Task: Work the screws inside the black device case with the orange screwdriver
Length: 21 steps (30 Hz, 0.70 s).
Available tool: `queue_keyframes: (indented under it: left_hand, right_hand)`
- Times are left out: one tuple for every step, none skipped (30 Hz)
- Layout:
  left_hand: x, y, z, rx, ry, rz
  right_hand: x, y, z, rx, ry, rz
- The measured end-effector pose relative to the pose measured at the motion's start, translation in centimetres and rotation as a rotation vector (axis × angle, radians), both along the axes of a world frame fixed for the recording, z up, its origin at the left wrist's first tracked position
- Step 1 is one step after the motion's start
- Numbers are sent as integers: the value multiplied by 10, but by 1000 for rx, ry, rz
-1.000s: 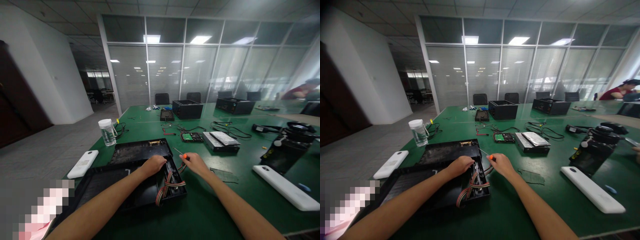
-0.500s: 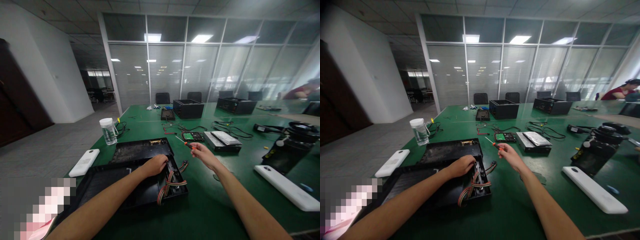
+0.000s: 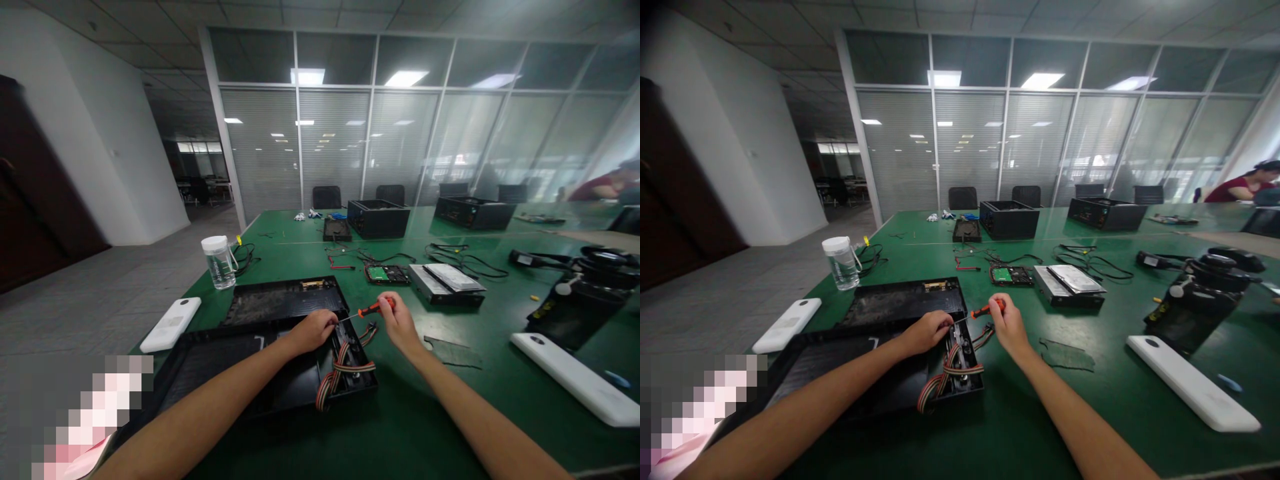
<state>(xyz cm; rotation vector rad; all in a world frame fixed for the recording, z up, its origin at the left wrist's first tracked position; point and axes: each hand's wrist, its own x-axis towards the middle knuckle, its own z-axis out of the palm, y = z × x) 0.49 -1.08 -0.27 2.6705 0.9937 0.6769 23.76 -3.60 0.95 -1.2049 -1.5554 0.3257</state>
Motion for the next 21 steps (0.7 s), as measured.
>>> queue_keyframes:
  left_hand:
    - [0,0,0,0,-2,5]
    - [1,-1,0,-3,-1,9]
    - [1,-1,0,-7,2,12]
    - [1,-1,1,-11,4,13]
    - [1,-1,1,-15,3,14]
    - [1,-1,1,-16,2,13]
    - [0,-1,1,-15,1,10]
    - [0,-1,1,-13,0,7]
    - [0,-1,0,-12,1,1]
    - [0,0,0,-10,2,-3]
    - [0,0,0,-9,5,-6]
    - [0,0,0,-9,8,-6]
    - [1,1,-1,-10,11,-5]
    - [1,1,-1,-10,14,-3]
    - [1,1,0,-10,17,-1]
    - [1,1,0,-10,18,1]
    - [1,0,0,-10,20,2]
    - [0,0,0,-10,20,2]
    - [0,0,1,-9,21,1]
    - [0,0,1,-8,21,-1]
    - [0,0,1,-7,20,-4]
  right_hand:
    - [0,1,0,-3,-13,-5]
    - [0,1,-1,-6,-26,-9]
    - [1,1,0,-7,-43,-12]
    - [2,2,0,-8,-65,-12]
    - [3,1,1,-10,-93,-8]
    - [4,1,3,-12,-121,-4]
    - [5,0,4,-12,-148,-2]
    - [5,-1,6,-10,-173,-3]
    - [5,-2,8,-9,-194,-6]
    - [5,-4,10,-8,-211,-11]
    - [5,-5,11,-6,-225,-17]
    - [4,-6,13,-2,-236,-23]
    - [3,-7,14,3,-249,-23]
    - [2,-8,15,10,-261,-19]
    - [1,-9,16,18,-274,-13]
    - [0,-10,16,25,-285,-9]
    - [-1,-11,17,27,-296,-7]
    - [-2,-12,17,26,-306,-9]
    - [-2,-12,17,25,-311,-16]
    - [-2,-13,17,24,-311,-23]
    - [-2,-13,16,22,-307,-27]
